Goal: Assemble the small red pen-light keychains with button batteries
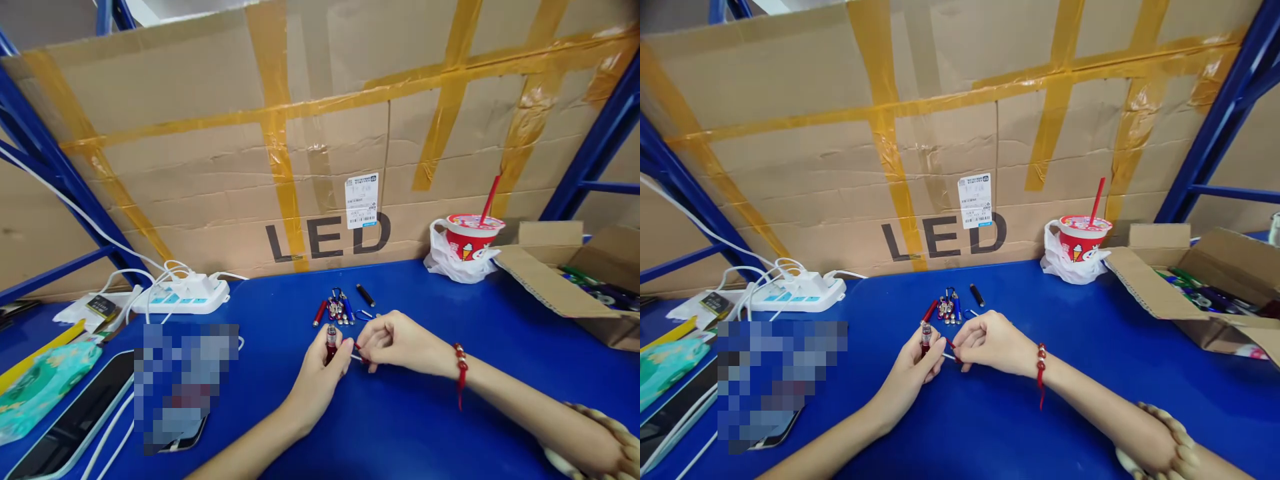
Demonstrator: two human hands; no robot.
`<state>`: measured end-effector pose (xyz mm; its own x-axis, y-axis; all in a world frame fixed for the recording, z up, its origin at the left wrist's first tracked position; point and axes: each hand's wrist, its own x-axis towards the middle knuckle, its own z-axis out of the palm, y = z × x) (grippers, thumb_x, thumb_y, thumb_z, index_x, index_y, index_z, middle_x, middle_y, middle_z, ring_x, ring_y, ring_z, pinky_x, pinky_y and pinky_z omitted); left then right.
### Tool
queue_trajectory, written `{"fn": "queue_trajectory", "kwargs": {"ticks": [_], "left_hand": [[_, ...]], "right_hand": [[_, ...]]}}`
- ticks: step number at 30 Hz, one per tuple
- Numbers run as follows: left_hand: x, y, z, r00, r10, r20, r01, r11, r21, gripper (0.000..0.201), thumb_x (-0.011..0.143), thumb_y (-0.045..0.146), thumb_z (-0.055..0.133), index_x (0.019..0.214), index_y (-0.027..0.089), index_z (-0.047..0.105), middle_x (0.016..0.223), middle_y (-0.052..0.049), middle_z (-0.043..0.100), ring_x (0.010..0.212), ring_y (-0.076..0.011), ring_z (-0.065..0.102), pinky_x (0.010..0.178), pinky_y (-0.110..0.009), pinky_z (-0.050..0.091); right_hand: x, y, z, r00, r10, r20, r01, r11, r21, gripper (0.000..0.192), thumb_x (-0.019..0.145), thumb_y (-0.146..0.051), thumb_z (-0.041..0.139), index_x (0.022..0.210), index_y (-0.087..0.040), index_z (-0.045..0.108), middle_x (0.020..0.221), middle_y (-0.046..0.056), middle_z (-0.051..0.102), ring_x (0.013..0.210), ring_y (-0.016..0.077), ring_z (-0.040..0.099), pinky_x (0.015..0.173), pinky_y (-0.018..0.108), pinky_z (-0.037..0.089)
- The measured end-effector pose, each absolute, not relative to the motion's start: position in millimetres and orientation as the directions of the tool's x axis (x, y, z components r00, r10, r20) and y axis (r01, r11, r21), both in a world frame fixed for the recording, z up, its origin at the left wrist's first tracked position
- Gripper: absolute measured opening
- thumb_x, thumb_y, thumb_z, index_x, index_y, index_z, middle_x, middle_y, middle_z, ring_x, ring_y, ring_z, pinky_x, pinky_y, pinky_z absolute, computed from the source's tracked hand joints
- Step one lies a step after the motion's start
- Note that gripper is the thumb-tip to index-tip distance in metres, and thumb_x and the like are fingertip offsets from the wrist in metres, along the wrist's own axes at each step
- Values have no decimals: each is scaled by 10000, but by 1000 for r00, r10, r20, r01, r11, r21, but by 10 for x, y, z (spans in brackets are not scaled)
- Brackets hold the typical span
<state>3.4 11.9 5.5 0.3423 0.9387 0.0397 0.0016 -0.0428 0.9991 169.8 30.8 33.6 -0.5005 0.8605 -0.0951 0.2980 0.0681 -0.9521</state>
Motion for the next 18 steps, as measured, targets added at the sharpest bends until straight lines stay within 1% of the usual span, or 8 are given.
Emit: {"fn": "queue_trajectory", "kwargs": {"ticks": [2,5,8,12,15,16,18], "left_hand": [[29,118,68,364,929,62,-1,-66,998,346,802,451,470,709,178,279,586,68,316,512,-44,307,481,-190,229],[6,141,81,366,927,79,6,-87,996,324,819,406,463,696,176,272,585,65,326,511,-41,324,483,-189,231],[-24,166,86,368,926,80,-9,-83,997,318,824,395,460,692,175,272,581,66,316,498,-37,322,471,-185,224],[-46,157,91,394,917,63,-62,-41,997,327,811,395,480,682,174,276,569,75,260,473,-29,255,450,-175,204],[-51,140,87,421,906,48,-74,-18,997,326,810,389,484,677,174,277,559,77,258,463,-28,227,439,-172,197],[-53,136,83,428,903,50,-70,-21,997,328,811,389,482,673,174,275,558,76,264,463,-28,228,439,-172,200],[-59,134,72,440,896,60,-52,-41,998,335,813,395,474,663,172,273,558,72,273,466,-29,234,443,-175,206]], "right_hand": [[1685,279,318,-487,872,-47,303,118,-946,143,656,-225,576,745,-114,595,625,30,643,559,125,616,576,233,488],[1671,248,313,-463,880,106,362,297,-884,199,745,-282,540,821,-121,629,597,19,621,524,104,580,530,214,465],[1667,214,300,-474,835,279,436,498,-750,228,804,-306,504,885,-150,649,679,27,626,559,95,564,546,212,461],[1687,187,245,-565,699,438,488,712,-505,247,822,-296,503,1004,-177,621,771,32,618,668,110,571,619,228,470],[1707,186,219,-645,614,455,497,789,-361,268,855,-271,452,1068,-181,586,827,42,616,746,127,579,671,246,473],[1710,187,218,-666,601,442,496,799,-340,271,862,-269,438,1075,-182,580,830,42,612,754,128,578,673,245,473],[1707,184,225,-693,600,400,498,799,-337,276,872,-266,415,1082,-180,573,803,41,600,736,124,573,655,233,471]]}}
